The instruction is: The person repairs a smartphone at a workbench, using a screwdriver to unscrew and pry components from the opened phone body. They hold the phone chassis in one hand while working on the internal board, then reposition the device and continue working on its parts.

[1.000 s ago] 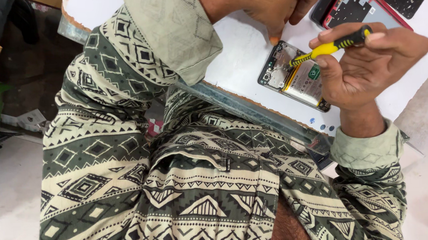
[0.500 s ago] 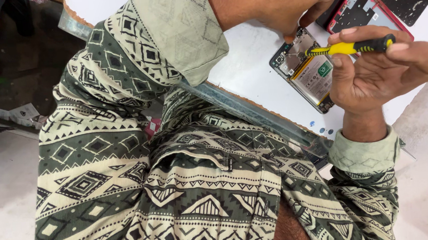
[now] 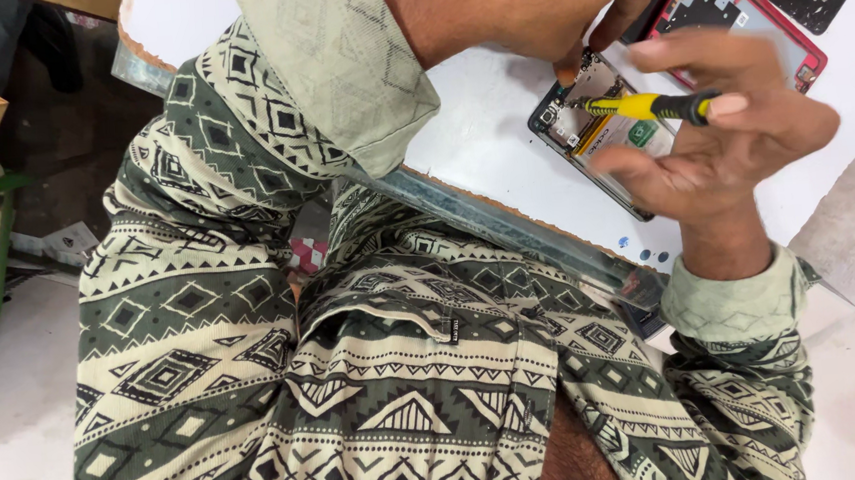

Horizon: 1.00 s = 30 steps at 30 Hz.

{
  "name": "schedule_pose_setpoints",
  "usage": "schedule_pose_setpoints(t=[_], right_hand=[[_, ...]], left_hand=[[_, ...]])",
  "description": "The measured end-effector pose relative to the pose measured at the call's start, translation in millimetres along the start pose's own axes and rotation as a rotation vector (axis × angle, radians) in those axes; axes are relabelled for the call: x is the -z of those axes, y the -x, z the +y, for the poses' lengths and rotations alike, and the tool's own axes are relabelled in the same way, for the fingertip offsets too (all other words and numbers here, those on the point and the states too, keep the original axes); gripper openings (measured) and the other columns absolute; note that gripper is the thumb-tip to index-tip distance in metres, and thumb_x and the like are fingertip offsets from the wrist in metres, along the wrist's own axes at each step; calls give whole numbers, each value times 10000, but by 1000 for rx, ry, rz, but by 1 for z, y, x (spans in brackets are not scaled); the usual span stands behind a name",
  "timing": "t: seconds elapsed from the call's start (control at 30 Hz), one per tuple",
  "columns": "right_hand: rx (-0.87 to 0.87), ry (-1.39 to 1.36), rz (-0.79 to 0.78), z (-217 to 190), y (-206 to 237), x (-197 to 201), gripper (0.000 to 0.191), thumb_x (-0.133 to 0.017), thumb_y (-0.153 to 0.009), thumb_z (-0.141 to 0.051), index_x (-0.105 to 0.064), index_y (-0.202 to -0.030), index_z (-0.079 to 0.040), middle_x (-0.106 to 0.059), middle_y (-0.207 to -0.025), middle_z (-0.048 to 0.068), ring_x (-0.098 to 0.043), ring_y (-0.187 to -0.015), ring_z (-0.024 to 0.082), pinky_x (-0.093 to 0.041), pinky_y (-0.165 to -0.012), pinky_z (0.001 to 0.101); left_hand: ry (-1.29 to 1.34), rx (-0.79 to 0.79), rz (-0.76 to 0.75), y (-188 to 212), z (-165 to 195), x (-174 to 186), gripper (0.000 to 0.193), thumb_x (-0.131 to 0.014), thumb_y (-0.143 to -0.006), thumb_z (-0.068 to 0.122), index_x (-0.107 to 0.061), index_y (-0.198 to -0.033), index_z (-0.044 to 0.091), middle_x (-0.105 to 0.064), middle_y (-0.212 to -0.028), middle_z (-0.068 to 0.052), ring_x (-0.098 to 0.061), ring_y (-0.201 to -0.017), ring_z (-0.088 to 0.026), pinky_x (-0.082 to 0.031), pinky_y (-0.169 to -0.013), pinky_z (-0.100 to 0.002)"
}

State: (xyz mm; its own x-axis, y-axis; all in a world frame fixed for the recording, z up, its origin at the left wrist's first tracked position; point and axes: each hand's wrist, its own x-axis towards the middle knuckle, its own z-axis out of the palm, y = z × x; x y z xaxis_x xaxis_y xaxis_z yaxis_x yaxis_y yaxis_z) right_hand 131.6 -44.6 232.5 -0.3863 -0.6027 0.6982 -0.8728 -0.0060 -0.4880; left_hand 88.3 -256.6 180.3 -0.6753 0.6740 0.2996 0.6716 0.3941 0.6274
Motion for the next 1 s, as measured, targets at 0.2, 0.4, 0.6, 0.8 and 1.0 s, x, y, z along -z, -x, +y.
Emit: schedule_pose_setpoints(t=[0.2, 0.4, 0.6, 0.8, 1.0], right_hand=[[-59, -214, -26, 4, 12, 2, 412, -634, -976, 27, -285, -1172, -68, -610, -1025, 269, -708, -967, 292, -660, -697, 322], [-100, -95, 55, 4, 13, 4, 597, -811, -882, -143, -309, -1202, -96, -591, -1083, 258, -688, -973, 280, -634, -721, 335], [-112, -79, 28, -2, 5, 1, 613, -820, -905, -103, -294, -1219, -76, -587, -1111, 286, -688, -995, 300, -620, -740, 318], [-194, -160, -32, -5, 10, 5, 417, -621, -1000, 26, -271, -1203, -78, -594, -1071, 249, -695, -985, 295, -636, -773, 323], [-154, -153, -10, 3, 7, 0, 400, -626, -979, 17, -284, -1178, -45, -580, -1061, 261, -669, -993, 306, -630, -789, 361]], left_hand=[[4, -71, 7, -5, 1, -3, 299, -969, -579, 165, -746, -746, 57, -710, -728, -88, -699, -630, -234, -512, -492, -360], [37, -48, -44, -4, 2, -1, 320, -978, -568, 177, -749, -754, 53, -701, -725, -93, -693, -653, -250, -520, -546, -378], [33, 16, -44, -2, 8, 7, 287, -961, -610, 172, -754, -774, 60, -706, -697, -93, -693, -613, -237, -516, -519, -380], [30, 73, -64, 3, 14, 15, 239, -921, -689, 153, -749, -806, 37, -715, -691, -98, -712, -608, -216, -524, -509, -370], [-11, 42, -33, 4, 18, 23, 241, -926, -657, 155, -766, -798, 42, -719, -685, -109, -707, -589, -225, -523, -500, -372]])
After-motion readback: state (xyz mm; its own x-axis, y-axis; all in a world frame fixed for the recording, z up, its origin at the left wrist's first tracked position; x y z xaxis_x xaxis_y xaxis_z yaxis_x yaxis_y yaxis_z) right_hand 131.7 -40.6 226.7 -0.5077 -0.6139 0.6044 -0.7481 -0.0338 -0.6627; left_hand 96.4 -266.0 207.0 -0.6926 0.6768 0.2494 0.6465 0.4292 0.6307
